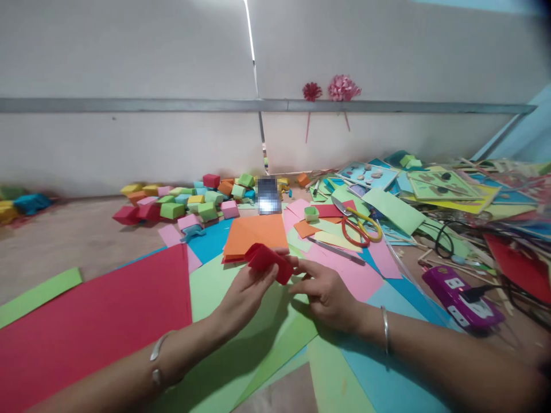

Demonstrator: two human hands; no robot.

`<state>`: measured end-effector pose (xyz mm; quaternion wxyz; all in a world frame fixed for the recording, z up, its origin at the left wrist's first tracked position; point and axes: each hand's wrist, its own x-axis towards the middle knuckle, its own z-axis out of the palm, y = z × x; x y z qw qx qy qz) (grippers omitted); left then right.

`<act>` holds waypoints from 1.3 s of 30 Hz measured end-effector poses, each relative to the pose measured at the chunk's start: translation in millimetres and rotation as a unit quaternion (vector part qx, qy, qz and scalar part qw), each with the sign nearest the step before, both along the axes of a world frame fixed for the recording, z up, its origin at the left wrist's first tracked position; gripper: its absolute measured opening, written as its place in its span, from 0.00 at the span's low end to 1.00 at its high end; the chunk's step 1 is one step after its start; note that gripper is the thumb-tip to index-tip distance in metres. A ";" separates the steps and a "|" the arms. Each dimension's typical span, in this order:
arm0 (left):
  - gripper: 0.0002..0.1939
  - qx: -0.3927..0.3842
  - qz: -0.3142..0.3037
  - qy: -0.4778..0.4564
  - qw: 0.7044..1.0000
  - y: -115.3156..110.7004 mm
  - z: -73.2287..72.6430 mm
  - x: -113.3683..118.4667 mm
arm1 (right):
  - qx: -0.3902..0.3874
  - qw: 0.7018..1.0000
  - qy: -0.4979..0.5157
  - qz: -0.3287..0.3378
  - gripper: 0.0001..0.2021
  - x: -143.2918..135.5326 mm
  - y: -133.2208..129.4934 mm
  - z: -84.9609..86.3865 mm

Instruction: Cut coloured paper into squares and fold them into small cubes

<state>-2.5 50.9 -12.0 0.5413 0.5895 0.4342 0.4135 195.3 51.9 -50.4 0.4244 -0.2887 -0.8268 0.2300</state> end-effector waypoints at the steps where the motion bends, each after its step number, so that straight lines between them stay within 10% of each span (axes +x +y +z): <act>1: 0.22 0.039 0.001 0.026 0.999 1.5 -3.4 -2.5 | 0.049 0.998 -0.017 -0.027 0.13 2.9 0.8 3.1; 9: 0.12 0.221 -0.086 0.240 0.942 -4.7 -16.3 -9.0 | 0.255 0.964 -0.027 -0.069 0.11 9.1 -6.4 47.0; 16: 0.13 0.268 -0.166 0.251 0.915 -4.6 -17.5 -10.3 | 0.151 0.988 -0.035 0.028 0.08 10.2 0.7 49.4; 23: 0.14 0.067 -0.292 0.086 0.950 -15.5 2.8 -12.7 | 0.050 0.997 0.004 0.050 0.10 14.7 3.9 47.9; 29: 0.23 -0.111 -0.370 -0.108 0.916 -18.1 -6.7 -11.8 | -0.004 0.996 0.090 -0.003 0.07 11.6 5.0 39.6; 39: 0.20 -0.024 -0.318 -0.043 0.947 -16.6 -24.2 -9.3 | -0.066 0.989 0.129 -0.004 0.08 11.4 13.3 31.6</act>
